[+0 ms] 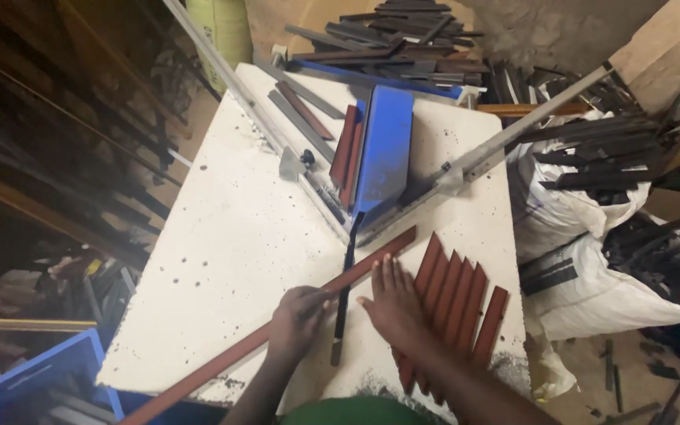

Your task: Cutting long strips of frame molding into smaller mitered pieces using a foot-operated saw.

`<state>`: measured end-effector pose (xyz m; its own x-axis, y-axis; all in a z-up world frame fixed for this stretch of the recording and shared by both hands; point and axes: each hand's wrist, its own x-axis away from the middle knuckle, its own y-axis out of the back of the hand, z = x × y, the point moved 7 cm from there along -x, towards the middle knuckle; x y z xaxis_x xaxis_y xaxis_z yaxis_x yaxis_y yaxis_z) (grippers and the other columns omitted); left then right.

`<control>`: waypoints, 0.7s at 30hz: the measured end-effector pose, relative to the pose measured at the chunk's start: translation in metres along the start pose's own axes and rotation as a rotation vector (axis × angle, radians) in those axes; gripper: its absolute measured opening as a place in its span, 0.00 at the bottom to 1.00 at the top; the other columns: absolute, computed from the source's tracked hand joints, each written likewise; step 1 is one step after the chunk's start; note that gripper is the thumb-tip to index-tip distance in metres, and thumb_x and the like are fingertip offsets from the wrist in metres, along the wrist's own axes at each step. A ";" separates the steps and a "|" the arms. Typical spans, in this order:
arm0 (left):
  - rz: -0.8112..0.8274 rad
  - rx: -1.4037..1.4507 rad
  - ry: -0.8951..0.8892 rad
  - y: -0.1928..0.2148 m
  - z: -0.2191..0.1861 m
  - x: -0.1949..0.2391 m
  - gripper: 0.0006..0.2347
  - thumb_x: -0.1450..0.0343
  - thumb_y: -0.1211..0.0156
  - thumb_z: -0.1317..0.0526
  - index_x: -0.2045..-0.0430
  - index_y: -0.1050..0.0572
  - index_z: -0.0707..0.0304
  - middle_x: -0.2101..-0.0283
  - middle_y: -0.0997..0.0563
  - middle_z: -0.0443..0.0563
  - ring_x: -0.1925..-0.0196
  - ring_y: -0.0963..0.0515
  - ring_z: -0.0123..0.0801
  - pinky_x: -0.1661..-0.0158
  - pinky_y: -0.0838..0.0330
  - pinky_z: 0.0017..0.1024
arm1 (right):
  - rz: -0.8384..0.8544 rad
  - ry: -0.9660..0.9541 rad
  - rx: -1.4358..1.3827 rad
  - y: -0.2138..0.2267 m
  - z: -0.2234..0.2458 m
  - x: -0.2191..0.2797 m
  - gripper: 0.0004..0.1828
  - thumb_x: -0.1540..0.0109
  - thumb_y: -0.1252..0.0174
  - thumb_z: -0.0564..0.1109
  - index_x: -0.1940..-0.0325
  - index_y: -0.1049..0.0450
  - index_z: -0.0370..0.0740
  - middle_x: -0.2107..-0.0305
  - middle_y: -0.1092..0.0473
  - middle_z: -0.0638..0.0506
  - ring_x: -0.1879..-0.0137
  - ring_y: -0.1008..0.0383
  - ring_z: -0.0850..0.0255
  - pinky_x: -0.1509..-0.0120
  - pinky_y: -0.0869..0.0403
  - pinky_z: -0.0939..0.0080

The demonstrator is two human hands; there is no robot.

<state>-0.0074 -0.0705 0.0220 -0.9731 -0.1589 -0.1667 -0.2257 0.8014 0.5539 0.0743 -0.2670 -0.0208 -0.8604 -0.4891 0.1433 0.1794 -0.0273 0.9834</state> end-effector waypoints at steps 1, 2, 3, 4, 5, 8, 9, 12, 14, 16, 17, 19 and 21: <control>0.002 0.000 -0.052 0.000 -0.001 0.005 0.09 0.34 0.37 0.67 0.62 0.16 0.62 0.57 0.17 0.57 0.53 0.20 0.49 0.53 0.25 0.42 | -0.048 -0.025 0.058 0.000 -0.009 -0.007 0.47 0.33 0.53 0.67 0.25 0.54 0.28 0.27 0.59 0.28 0.21 0.60 0.37 0.23 0.54 0.39; 0.003 0.000 -0.103 0.001 -0.002 0.009 0.10 0.34 0.38 0.68 0.62 0.16 0.63 0.57 0.17 0.57 0.53 0.20 0.50 0.52 0.25 0.43 | -0.095 -0.051 0.115 0.000 -0.019 -0.015 0.46 0.33 0.53 0.66 0.25 0.52 0.29 0.27 0.56 0.30 0.21 0.57 0.39 0.23 0.53 0.39; 0.006 0.001 -0.104 0.005 0.003 0.018 0.10 0.34 0.38 0.68 0.62 0.16 0.63 0.57 0.17 0.57 0.53 0.20 0.50 0.52 0.25 0.43 | -0.094 -0.054 0.115 0.002 -0.031 -0.025 0.46 0.33 0.53 0.66 0.25 0.52 0.29 0.27 0.56 0.30 0.21 0.57 0.39 0.23 0.53 0.39; -0.019 -0.045 -0.148 0.011 0.006 0.026 0.09 0.33 0.38 0.67 0.62 0.16 0.61 0.57 0.17 0.55 0.52 0.20 0.48 0.52 0.25 0.42 | -0.099 -0.085 0.143 0.005 -0.045 -0.035 0.45 0.33 0.53 0.65 0.25 0.51 0.30 0.27 0.54 0.31 0.21 0.55 0.41 0.22 0.51 0.40; -0.043 -0.092 -0.194 0.016 0.009 0.033 0.07 0.32 0.39 0.66 0.63 0.16 0.60 0.56 0.16 0.53 0.52 0.19 0.46 0.51 0.25 0.41 | -0.106 -0.118 0.170 0.008 -0.060 -0.045 0.44 0.33 0.53 0.65 0.24 0.49 0.31 0.27 0.52 0.32 0.21 0.52 0.43 0.21 0.50 0.41; -0.087 -0.276 -0.222 0.049 0.008 0.056 0.12 0.35 0.39 0.65 0.60 0.17 0.60 0.54 0.17 0.54 0.49 0.21 0.47 0.48 0.29 0.44 | -0.191 -0.061 0.233 0.017 -0.091 -0.060 0.44 0.33 0.54 0.65 0.26 0.47 0.28 0.29 0.48 0.31 0.22 0.50 0.42 0.23 0.48 0.39; -0.082 -0.275 -0.222 0.057 0.023 0.061 0.12 0.35 0.39 0.65 0.60 0.17 0.60 0.54 0.17 0.54 0.49 0.21 0.47 0.48 0.29 0.44 | -0.187 -0.065 0.231 0.018 -0.095 -0.062 0.44 0.33 0.54 0.65 0.26 0.47 0.28 0.29 0.48 0.31 0.22 0.50 0.42 0.23 0.48 0.39; -0.119 -0.362 -0.189 0.081 0.058 0.070 0.15 0.36 0.40 0.66 0.55 0.18 0.57 0.51 0.19 0.53 0.47 0.22 0.44 0.46 0.30 0.43 | -0.164 -0.021 0.228 0.016 -0.103 -0.070 0.44 0.33 0.55 0.66 0.26 0.47 0.26 0.30 0.47 0.30 0.23 0.48 0.41 0.23 0.46 0.38; -0.021 -0.404 -0.096 0.093 0.070 0.066 0.21 0.41 0.37 0.66 0.52 0.19 0.53 0.50 0.19 0.50 0.46 0.23 0.42 0.45 0.31 0.42 | -0.193 -0.006 0.237 0.015 -0.105 -0.080 0.48 0.33 0.54 0.69 0.28 0.45 0.23 0.32 0.46 0.24 0.26 0.46 0.35 0.25 0.45 0.39; 0.010 -0.369 -0.072 0.099 0.060 0.051 0.25 0.46 0.35 0.66 0.52 0.19 0.54 0.50 0.20 0.52 0.47 0.23 0.44 0.45 0.31 0.42 | -0.185 -0.012 0.236 0.020 -0.105 -0.090 0.49 0.34 0.53 0.71 0.29 0.45 0.22 0.33 0.45 0.23 0.26 0.45 0.35 0.24 0.44 0.39; 0.038 -0.332 -0.056 0.101 0.055 0.044 0.29 0.50 0.34 0.66 0.51 0.19 0.55 0.50 0.20 0.53 0.47 0.24 0.46 0.45 0.31 0.42 | -0.182 -0.023 0.237 0.022 -0.105 -0.096 0.51 0.35 0.53 0.72 0.29 0.44 0.21 0.33 0.44 0.23 0.26 0.43 0.35 0.24 0.43 0.40; 0.017 -0.303 -0.048 0.098 0.066 0.036 0.27 0.48 0.35 0.66 0.51 0.18 0.54 0.51 0.19 0.53 0.48 0.24 0.46 0.46 0.30 0.40 | -0.206 -0.044 0.261 0.029 -0.104 -0.106 0.52 0.36 0.52 0.73 0.30 0.42 0.21 0.34 0.43 0.23 0.27 0.42 0.35 0.25 0.42 0.41; -0.007 -0.273 -0.047 0.094 0.076 0.025 0.25 0.45 0.36 0.66 0.52 0.18 0.53 0.52 0.19 0.52 0.49 0.23 0.46 0.47 0.29 0.38 | -0.236 -0.068 0.288 0.036 -0.106 -0.119 0.54 0.38 0.51 0.75 0.31 0.41 0.22 0.35 0.41 0.22 0.29 0.41 0.35 0.27 0.41 0.42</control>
<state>-0.0495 0.0446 0.0072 -0.9698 -0.1314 -0.2053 -0.2422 0.6146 0.7507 0.2335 -0.3026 -0.0145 -0.8936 -0.4392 -0.0931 -0.1604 0.1186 0.9799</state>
